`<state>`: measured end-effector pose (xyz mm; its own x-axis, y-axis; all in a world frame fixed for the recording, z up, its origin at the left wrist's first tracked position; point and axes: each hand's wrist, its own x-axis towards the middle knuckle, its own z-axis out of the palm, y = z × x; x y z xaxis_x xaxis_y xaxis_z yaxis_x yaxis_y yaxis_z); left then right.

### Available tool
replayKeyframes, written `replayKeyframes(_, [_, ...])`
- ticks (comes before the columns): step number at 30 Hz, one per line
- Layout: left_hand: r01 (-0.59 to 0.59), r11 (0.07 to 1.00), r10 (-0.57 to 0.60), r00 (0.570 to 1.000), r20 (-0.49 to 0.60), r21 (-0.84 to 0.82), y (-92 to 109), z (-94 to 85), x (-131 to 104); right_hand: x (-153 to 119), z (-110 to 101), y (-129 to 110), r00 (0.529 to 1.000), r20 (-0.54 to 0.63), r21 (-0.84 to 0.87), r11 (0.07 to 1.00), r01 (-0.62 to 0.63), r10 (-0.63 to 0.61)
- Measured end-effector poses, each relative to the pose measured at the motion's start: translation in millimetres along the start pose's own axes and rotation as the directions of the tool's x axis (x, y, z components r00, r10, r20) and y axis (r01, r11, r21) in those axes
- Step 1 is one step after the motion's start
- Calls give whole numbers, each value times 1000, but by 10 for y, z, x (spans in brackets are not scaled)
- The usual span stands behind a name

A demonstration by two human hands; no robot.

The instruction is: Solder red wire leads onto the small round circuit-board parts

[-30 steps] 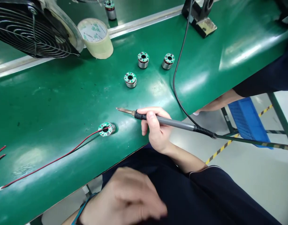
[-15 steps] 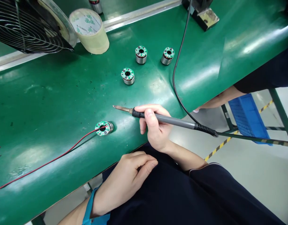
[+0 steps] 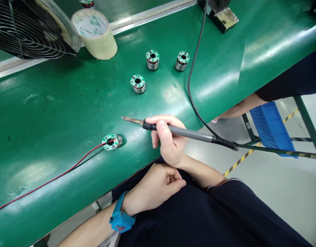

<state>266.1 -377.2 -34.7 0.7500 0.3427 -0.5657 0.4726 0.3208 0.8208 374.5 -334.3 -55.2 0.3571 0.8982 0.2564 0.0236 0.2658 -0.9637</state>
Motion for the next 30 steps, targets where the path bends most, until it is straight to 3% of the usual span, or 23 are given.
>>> replayKeyframes(3, [8, 997, -12, 999, -42, -82, 38, -33, -70, -2, 4, 7, 1000, -7, 16, 1000, 6, -6])
replayKeyframes(6, [-54, 996, 43, 986, -161, -67, 112, -111, -205, -5, -4, 4, 999, -26, 49, 998, 27, -25])
replayKeyframes(10, [-183, 982, 153, 910, -385, -44, 165, -316, -467, -13, -28, -33, 1000, -22, 37, 999, 3, -2])
replayKeyframes(13, [-261, 963, 172, 770, -615, -59, 115, -523, -707, -21, -33, -60, 999, -53, 33, 999, 15, -13])
replayKeyframes(16, [-351, 934, 150, 543, -826, -61, -1, -741, -948, -27, -29, -58, 996, -84, 41, 999, 20, -17])
replayKeyframes(18, [-402, 913, 116, 402, -908, -62, -87, -877, -1097, -26, -35, -41, 994, -107, 43, 999, 20, -16])
replayKeyframes(21, [-466, 883, 71, 245, -967, -53, -195, -1047, -1294, -9, -68, -8, 994, -113, 58, 998, 0, 6])
replayKeyframes(25, [-506, 862, 47, 108, -993, -15, -281, -1180, -1509, 26, -100, 13, 991, -127, 92, 995, -31, 43])
replayKeyframes(30, [-534, 845, 35, 14, -999, 22, -351, -1247, -1698, 36, -64, 3, 977, -209, 71, 997, -14, 28])
